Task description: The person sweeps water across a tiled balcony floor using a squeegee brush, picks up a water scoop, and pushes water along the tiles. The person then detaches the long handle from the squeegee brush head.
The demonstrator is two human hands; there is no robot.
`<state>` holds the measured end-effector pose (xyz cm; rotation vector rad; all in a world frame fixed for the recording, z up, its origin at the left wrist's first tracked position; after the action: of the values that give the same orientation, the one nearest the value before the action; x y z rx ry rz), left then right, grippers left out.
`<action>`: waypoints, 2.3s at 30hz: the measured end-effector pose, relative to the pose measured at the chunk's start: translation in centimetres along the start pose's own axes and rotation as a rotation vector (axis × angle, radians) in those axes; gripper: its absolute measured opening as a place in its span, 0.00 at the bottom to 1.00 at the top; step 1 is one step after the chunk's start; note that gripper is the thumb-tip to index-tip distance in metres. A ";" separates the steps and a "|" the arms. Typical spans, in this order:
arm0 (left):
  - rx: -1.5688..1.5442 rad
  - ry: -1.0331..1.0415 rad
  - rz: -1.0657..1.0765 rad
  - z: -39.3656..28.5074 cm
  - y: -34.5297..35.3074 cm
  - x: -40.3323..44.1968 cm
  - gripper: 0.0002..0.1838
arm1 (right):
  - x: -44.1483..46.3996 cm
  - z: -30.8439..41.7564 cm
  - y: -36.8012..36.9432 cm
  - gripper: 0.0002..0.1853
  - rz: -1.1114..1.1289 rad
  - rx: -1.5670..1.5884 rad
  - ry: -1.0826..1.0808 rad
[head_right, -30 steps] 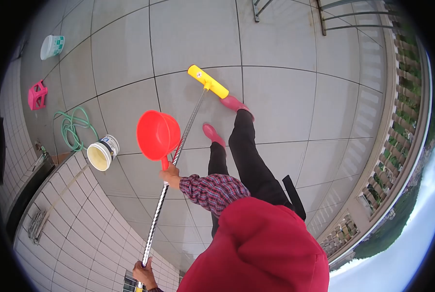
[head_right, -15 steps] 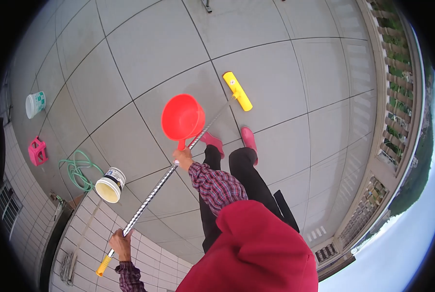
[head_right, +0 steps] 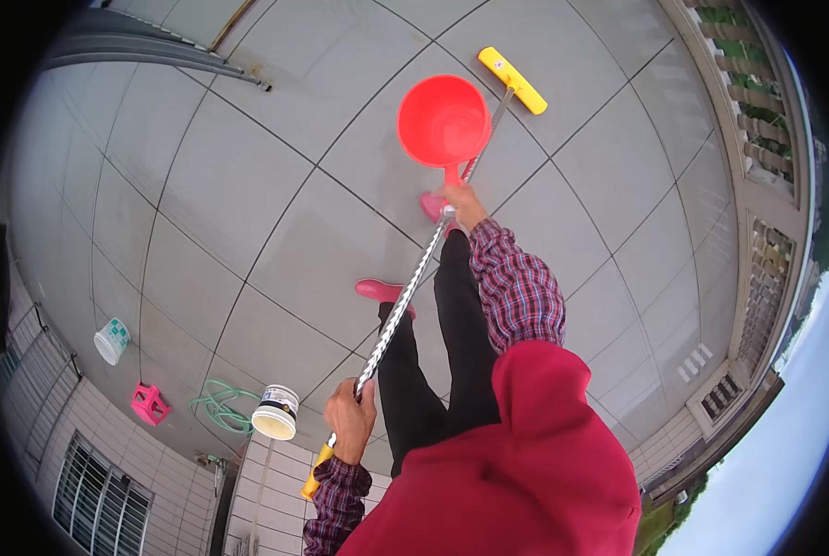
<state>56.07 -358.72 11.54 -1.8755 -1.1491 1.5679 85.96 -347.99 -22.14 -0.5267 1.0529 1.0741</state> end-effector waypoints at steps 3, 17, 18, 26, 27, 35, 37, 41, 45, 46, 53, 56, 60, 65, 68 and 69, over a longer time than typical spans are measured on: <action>-0.039 -0.101 0.176 4.5 -0.2 -3.7 0.13 | -7.1 -3.2 3.1 0.15 -0.204 0.071 0.016; 0.069 -0.239 0.205 27.2 -3.4 -19.3 0.19 | -21.8 -22.0 18.2 0.15 -0.238 -0.122 0.017; 0.110 -0.254 0.202 29.1 -3.8 -21.3 0.19 | -23.6 -23.5 19.1 0.16 -0.250 -0.149 0.061; 0.223 -0.484 0.344 31.0 -7.5 -29.0 0.22 | -31.7 -37.5 23.6 0.15 -0.121 -0.036 0.200; 0.210 -0.496 0.375 29.8 -7.1 -28.4 0.22 | -31.3 -37.6 22.9 0.15 -0.118 0.089 0.186; 0.022 -0.370 0.355 20.4 -0.3 -18.6 0.26 | -24.9 -24.2 13.3 0.12 -0.380 0.162 -0.042; -0.051 -0.357 0.380 16.3 0.8 -14.8 0.27 | -21.3 -19.4 10.2 0.13 -0.370 0.022 -0.151; -0.260 -0.381 0.456 6.5 1.8 -7.7 0.25 | -15.9 -9.5 4.7 0.16 -0.446 0.100 -0.082; -0.320 -0.440 0.529 -3.8 3.4 -1.4 0.23 | -11.1 1.4 -1.8 0.16 -0.541 -0.053 -0.125; -0.328 -0.453 0.540 -5.8 3.4 -0.4 0.23 | -10.9 3.1 -3.0 0.16 -0.623 -0.139 -0.149; -0.454 -0.518 0.587 -22.0 2.7 4.8 0.20 | -5.2 16.3 -11.6 0.15 -0.505 -0.058 -0.128; -0.492 -0.516 0.615 -27.6 1.5 7.6 0.17 | -3.0 21.7 -13.2 0.14 -0.484 -0.123 -0.213; -0.501 -0.506 0.636 -33.0 0.5 11.7 0.15 | -1.6 27.8 -16.1 0.14 -0.496 -0.046 -0.136; -0.516 -0.458 0.656 -40.1 0.4 17.6 0.15 | 2.5 35.5 -20.2 0.15 -0.506 -0.028 -0.210; -0.507 -0.461 0.706 -44.6 0.2 22.2 0.15 | 6.1 40.1 -23.0 0.15 -0.615 -0.054 -0.110; -0.529 -0.438 0.718 -46.1 0.6 24.2 0.16 | 7.5 42.6 -24.3 0.16 -0.620 -0.069 -0.175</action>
<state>100.38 -331.43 9.03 -2.5689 -1.2224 2.3213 126.84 -321.45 -13.05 -0.7398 0.6322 0.5926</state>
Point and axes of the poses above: each hand's wrist, its own x-axis towards the middle knuckle, its own y-axis out of the palm, z = x × y, the point moved 7 cm from there along x, towards the middle knuckle, and after that the axes turned 6 degrees about x, right-handed, at the moved point
